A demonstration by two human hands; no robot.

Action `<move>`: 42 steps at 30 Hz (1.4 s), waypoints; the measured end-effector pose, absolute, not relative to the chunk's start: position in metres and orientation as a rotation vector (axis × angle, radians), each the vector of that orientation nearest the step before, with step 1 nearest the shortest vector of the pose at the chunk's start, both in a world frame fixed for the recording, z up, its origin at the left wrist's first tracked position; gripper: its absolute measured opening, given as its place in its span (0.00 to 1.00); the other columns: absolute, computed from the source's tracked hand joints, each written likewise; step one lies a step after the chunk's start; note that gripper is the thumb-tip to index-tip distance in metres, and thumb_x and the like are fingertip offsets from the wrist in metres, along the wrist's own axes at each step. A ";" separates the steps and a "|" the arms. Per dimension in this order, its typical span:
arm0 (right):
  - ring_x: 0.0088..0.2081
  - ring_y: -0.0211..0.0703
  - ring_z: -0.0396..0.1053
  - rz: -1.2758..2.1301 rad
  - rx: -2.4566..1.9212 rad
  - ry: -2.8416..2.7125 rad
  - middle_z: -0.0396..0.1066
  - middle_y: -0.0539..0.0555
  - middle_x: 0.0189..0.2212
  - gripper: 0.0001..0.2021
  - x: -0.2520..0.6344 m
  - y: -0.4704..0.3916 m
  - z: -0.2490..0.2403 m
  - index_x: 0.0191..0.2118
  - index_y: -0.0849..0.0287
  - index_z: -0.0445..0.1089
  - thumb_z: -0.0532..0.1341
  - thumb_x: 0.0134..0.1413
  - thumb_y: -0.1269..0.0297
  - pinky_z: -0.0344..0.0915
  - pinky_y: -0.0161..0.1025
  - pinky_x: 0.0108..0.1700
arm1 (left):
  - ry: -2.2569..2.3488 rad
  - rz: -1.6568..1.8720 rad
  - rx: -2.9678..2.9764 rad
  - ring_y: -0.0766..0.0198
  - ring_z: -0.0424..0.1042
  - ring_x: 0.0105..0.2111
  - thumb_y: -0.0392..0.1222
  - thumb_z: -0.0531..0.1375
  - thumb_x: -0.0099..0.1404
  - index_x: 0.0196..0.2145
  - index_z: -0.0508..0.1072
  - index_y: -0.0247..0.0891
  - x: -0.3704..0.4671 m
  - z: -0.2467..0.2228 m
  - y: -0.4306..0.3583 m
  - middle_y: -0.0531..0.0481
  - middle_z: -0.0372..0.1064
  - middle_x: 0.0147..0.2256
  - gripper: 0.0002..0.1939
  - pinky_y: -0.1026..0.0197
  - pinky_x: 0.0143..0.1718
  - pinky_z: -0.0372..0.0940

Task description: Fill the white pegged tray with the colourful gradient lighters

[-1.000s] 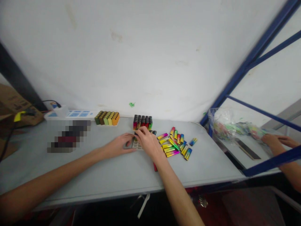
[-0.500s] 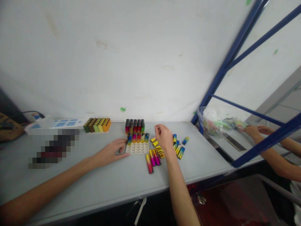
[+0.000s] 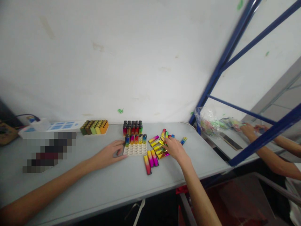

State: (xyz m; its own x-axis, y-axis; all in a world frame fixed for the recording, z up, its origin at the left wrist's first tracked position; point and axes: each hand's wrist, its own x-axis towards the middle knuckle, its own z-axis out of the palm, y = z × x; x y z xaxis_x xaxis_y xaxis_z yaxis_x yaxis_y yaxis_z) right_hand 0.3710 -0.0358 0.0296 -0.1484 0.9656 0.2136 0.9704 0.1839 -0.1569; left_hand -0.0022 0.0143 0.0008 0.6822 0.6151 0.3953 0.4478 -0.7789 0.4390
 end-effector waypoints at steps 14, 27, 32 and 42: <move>0.33 0.41 0.74 0.511 -1.105 -1.790 0.78 0.52 0.35 0.18 0.288 -0.037 0.093 0.50 0.55 0.69 0.68 0.56 0.54 0.71 0.37 0.36 | 0.861 0.708 2.631 0.53 0.70 0.48 0.54 0.61 0.69 0.28 0.60 0.41 0.000 0.005 0.012 0.46 0.71 0.42 0.19 0.53 0.49 0.67; 0.35 0.40 0.73 0.385 -1.054 -2.069 0.77 0.51 0.37 0.07 0.247 -0.008 0.053 0.45 0.56 0.75 0.65 0.62 0.63 0.70 0.37 0.41 | 0.865 0.704 2.630 0.54 0.69 0.45 0.52 0.63 0.69 0.28 0.60 0.41 0.001 0.006 0.010 0.47 0.69 0.40 0.19 0.54 0.48 0.65; 0.36 0.40 0.73 0.305 -1.034 -2.095 0.77 0.52 0.38 0.07 0.248 -0.006 0.048 0.45 0.56 0.76 0.66 0.62 0.65 0.70 0.38 0.43 | 0.859 0.703 2.638 0.54 0.69 0.45 0.52 0.62 0.69 0.27 0.60 0.41 0.001 0.005 0.011 0.47 0.68 0.39 0.20 0.55 0.48 0.65; 0.34 0.38 0.72 0.245 -0.924 -2.135 0.72 0.55 0.40 0.06 0.235 0.008 0.048 0.44 0.58 0.75 0.65 0.63 0.65 0.73 0.37 0.41 | 0.853 0.707 2.652 0.55 0.68 0.42 0.52 0.63 0.69 0.27 0.60 0.40 0.002 0.004 0.012 0.48 0.67 0.37 0.20 0.55 0.46 0.65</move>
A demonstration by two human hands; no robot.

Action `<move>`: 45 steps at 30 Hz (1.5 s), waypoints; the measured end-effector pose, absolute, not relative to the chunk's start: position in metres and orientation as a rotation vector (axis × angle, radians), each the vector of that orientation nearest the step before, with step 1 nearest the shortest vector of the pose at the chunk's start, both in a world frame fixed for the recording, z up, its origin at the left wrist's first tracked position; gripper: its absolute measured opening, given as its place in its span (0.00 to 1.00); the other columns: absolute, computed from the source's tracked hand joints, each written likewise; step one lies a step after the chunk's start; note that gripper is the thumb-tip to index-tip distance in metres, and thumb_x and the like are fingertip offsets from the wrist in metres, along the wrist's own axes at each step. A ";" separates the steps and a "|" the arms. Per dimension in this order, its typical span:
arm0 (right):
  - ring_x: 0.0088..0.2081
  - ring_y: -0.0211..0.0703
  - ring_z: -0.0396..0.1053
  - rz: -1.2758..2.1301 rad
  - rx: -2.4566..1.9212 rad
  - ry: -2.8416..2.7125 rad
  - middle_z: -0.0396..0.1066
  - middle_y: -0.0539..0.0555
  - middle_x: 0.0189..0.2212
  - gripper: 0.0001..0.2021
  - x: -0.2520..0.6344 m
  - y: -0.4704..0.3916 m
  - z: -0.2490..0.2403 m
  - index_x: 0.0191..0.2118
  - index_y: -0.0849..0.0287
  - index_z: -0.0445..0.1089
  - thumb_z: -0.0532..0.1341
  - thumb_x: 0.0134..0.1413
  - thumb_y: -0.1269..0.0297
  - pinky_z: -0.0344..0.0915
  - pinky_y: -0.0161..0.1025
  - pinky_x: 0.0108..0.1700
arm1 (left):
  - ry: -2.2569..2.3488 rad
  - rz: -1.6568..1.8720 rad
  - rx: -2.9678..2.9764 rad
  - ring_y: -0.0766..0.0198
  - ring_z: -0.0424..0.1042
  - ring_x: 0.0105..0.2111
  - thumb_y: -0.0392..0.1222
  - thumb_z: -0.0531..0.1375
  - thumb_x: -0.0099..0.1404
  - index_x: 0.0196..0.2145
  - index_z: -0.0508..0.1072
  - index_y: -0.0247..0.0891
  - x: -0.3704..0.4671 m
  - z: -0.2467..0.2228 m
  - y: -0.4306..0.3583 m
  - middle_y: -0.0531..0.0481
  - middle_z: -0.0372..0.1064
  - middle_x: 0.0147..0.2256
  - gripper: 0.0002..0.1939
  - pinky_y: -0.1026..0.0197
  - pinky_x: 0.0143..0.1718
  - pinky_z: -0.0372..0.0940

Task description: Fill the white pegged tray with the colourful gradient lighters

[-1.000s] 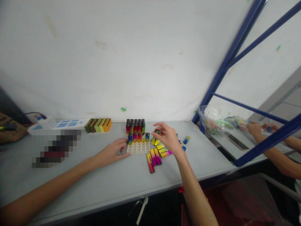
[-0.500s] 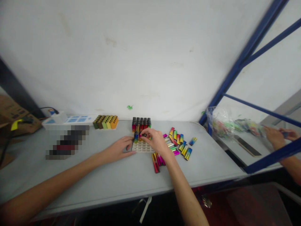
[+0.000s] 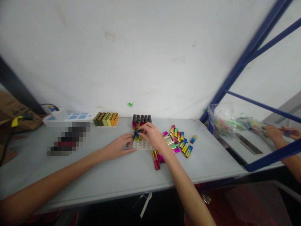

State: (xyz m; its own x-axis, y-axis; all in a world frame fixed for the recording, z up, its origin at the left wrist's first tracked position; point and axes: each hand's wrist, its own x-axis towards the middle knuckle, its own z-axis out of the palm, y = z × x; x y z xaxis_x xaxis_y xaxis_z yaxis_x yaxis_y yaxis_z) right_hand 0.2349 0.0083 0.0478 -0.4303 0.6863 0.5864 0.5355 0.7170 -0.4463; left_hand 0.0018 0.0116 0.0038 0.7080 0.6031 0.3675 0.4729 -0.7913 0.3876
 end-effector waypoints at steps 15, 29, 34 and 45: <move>0.40 0.41 0.74 0.179 -0.865 -2.156 0.73 0.57 0.43 0.07 0.236 0.014 0.047 0.44 0.56 0.79 0.64 0.64 0.64 0.73 0.38 0.45 | 0.860 0.700 2.644 0.54 0.68 0.43 0.52 0.63 0.68 0.27 0.60 0.40 0.002 0.005 0.011 0.47 0.68 0.38 0.19 0.54 0.47 0.65; 0.40 0.42 0.74 0.156 -0.862 -2.091 0.73 0.56 0.40 0.09 0.239 0.006 0.044 0.45 0.56 0.79 0.63 0.66 0.61 0.73 0.39 0.46 | 0.851 0.707 2.632 0.54 0.69 0.43 0.52 0.62 0.69 0.27 0.60 0.40 0.002 0.005 0.011 0.47 0.68 0.37 0.19 0.54 0.47 0.65; 0.42 0.43 0.75 0.219 -0.863 -2.171 0.75 0.57 0.42 0.11 0.246 0.002 0.048 0.46 0.55 0.80 0.60 0.68 0.60 0.73 0.41 0.48 | 0.840 0.705 2.647 0.54 0.68 0.45 0.52 0.62 0.69 0.27 0.61 0.40 0.002 0.005 0.011 0.46 0.69 0.40 0.19 0.53 0.49 0.65; 0.35 0.40 0.71 0.049 -1.062 -2.098 0.71 0.58 0.46 0.17 0.245 -0.001 0.044 0.56 0.56 0.74 0.56 0.71 0.56 0.70 0.39 0.43 | 0.845 0.711 2.655 0.54 0.69 0.46 0.53 0.62 0.69 0.27 0.61 0.40 0.001 0.006 0.011 0.46 0.69 0.40 0.20 0.54 0.49 0.66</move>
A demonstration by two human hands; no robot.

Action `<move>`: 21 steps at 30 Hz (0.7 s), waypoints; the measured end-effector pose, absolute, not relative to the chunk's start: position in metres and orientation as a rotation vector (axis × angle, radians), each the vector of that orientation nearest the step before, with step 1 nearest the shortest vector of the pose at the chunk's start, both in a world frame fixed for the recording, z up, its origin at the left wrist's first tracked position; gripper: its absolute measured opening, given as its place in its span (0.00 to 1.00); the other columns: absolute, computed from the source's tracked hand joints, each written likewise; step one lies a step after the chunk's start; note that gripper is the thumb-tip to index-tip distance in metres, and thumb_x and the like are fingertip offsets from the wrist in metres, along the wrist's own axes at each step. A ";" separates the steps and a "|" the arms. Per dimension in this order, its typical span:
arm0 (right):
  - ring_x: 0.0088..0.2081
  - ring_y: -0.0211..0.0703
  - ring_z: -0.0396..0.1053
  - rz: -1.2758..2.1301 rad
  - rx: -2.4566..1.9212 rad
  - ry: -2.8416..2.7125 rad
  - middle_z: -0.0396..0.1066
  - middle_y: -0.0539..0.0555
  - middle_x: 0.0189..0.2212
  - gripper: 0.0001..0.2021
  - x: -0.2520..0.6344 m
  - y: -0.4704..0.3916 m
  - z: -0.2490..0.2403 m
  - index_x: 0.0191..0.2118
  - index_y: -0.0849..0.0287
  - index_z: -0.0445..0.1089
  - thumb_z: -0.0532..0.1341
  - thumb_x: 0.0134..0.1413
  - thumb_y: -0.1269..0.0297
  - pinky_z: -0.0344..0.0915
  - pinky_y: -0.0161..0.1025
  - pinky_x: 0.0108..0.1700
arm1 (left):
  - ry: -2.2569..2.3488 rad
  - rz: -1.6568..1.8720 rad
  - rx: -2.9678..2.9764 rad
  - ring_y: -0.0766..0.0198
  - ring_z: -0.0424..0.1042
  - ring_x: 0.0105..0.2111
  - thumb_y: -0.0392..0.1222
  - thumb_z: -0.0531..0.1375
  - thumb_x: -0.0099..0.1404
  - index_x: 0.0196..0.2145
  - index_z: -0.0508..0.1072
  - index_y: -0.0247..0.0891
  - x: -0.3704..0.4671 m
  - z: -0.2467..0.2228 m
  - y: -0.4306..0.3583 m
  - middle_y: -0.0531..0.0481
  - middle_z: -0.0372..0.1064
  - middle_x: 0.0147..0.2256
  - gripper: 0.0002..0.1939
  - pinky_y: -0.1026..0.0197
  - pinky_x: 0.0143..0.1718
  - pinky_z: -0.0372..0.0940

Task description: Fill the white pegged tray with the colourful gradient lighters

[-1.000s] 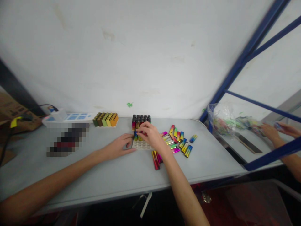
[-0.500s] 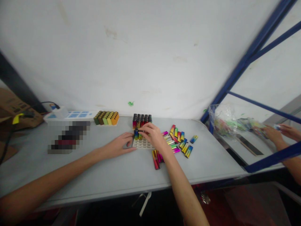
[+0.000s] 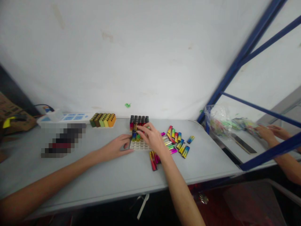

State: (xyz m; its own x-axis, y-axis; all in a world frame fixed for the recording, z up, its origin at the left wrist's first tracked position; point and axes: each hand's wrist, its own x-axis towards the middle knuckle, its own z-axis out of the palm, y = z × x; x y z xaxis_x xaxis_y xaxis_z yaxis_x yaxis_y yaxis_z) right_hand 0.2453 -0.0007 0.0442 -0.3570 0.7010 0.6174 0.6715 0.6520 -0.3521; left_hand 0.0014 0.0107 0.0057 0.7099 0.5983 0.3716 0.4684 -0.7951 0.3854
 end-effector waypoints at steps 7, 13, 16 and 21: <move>0.42 0.48 0.71 -0.072 -1.642 -1.901 0.74 0.60 0.40 0.13 0.314 0.027 0.023 0.49 0.62 0.76 0.58 0.67 0.63 0.65 0.45 0.52 | 0.844 0.707 2.647 0.53 0.69 0.48 0.53 0.61 0.69 0.26 0.62 0.40 0.000 0.006 0.011 0.46 0.70 0.40 0.20 0.53 0.51 0.66; 0.52 0.53 0.67 -0.056 -1.885 -2.098 0.71 0.62 0.48 0.16 0.307 0.027 0.004 0.51 0.57 0.74 0.58 0.68 0.54 0.59 0.48 0.56 | 0.855 0.704 2.639 0.54 0.69 0.46 0.53 0.62 0.69 0.26 0.62 0.40 0.001 0.008 0.010 0.46 0.69 0.39 0.20 0.53 0.49 0.66; 0.51 0.55 0.67 -0.156 -1.960 -2.141 0.72 0.64 0.46 0.16 0.294 0.027 0.006 0.48 0.61 0.73 0.55 0.70 0.55 0.59 0.49 0.55 | 0.844 0.733 2.636 0.53 0.69 0.47 0.52 0.62 0.68 0.26 0.62 0.40 0.000 0.008 0.010 0.46 0.70 0.39 0.20 0.53 0.50 0.67; 0.46 0.49 0.72 -0.137 -1.897 -2.212 0.76 0.63 0.42 0.20 0.290 0.032 0.007 0.42 0.63 0.75 0.49 0.74 0.58 0.61 0.41 0.52 | 0.839 0.731 2.639 0.53 0.69 0.48 0.51 0.63 0.69 0.26 0.62 0.40 0.000 0.006 0.011 0.45 0.71 0.40 0.19 0.52 0.50 0.67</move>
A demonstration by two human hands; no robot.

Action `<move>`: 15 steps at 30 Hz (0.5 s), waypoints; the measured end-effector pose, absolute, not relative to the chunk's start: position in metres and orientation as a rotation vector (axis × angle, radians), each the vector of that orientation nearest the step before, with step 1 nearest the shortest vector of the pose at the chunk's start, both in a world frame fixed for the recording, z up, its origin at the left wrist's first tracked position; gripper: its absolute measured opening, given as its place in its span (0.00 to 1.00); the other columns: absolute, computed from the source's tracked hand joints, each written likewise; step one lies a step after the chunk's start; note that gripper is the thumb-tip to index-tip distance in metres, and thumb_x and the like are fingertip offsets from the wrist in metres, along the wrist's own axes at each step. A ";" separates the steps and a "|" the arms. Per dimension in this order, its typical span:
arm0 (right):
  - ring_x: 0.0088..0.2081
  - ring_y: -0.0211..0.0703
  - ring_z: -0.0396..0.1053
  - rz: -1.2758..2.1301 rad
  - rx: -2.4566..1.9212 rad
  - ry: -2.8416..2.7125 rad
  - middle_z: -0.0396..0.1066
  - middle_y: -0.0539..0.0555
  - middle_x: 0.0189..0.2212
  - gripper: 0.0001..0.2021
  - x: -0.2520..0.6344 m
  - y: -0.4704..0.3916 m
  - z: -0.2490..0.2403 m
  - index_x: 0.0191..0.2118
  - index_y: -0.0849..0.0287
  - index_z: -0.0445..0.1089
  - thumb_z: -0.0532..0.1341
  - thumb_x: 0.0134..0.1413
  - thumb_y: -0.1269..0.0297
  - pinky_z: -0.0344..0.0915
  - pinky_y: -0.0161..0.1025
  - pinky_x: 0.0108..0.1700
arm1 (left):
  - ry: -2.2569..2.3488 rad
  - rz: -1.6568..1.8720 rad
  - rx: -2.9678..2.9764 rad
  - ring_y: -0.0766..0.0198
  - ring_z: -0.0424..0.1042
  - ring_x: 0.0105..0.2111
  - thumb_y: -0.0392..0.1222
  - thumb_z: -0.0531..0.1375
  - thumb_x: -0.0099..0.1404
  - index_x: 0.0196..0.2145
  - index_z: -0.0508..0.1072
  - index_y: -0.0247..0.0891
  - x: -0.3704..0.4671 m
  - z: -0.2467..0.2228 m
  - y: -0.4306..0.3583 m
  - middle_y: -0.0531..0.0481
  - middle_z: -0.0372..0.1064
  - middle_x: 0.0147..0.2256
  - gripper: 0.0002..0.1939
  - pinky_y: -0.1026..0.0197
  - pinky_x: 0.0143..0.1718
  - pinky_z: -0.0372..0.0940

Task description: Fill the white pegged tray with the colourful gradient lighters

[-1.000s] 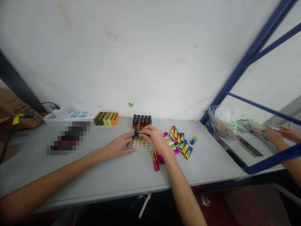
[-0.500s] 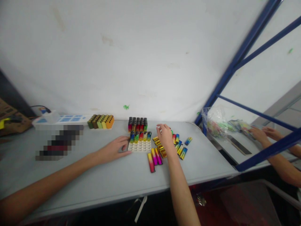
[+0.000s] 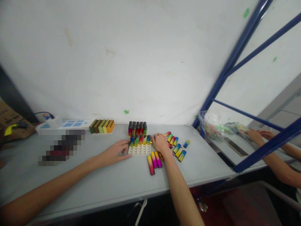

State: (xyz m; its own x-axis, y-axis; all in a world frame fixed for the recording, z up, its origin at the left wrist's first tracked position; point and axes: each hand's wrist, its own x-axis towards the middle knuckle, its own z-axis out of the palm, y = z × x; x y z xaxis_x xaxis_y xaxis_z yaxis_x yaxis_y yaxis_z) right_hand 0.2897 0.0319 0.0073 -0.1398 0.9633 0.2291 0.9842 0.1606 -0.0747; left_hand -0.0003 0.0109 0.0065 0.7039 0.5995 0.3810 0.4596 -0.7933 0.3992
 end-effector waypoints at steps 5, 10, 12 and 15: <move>0.42 0.48 0.74 -0.140 -1.872 -2.139 0.78 0.64 0.37 0.26 0.292 0.036 0.006 0.36 0.62 0.75 0.44 0.76 0.57 0.62 0.40 0.47 | 0.831 0.739 2.644 0.52 0.69 0.50 0.51 0.63 0.69 0.26 0.63 0.40 -0.001 0.003 0.013 0.45 0.71 0.42 0.19 0.52 0.51 0.67; 0.32 0.48 0.74 -0.133 -1.852 -1.717 0.76 0.58 0.29 0.26 0.303 0.032 0.019 0.34 0.57 0.71 0.42 0.75 0.52 0.60 0.39 0.37 | 0.842 0.749 2.648 0.53 0.69 0.50 0.52 0.62 0.69 0.26 0.62 0.40 -0.001 0.003 0.012 0.44 0.71 0.44 0.19 0.52 0.51 0.67; 0.29 0.47 0.72 -0.082 -1.768 -1.567 0.73 0.55 0.26 0.27 0.306 0.025 0.028 0.33 0.55 0.68 0.41 0.74 0.48 0.59 0.38 0.34 | 0.846 0.736 2.652 0.53 0.69 0.50 0.53 0.61 0.69 0.26 0.62 0.40 -0.001 0.004 0.012 0.44 0.71 0.44 0.19 0.52 0.51 0.67; 0.26 0.43 0.68 0.094 -1.543 -1.477 0.69 0.49 0.23 0.24 0.301 0.015 0.040 0.36 0.55 0.66 0.44 0.71 0.42 0.59 0.37 0.31 | 0.854 0.711 2.663 0.52 0.69 0.51 0.53 0.61 0.69 0.26 0.62 0.40 -0.001 0.004 0.012 0.44 0.71 0.43 0.20 0.52 0.52 0.67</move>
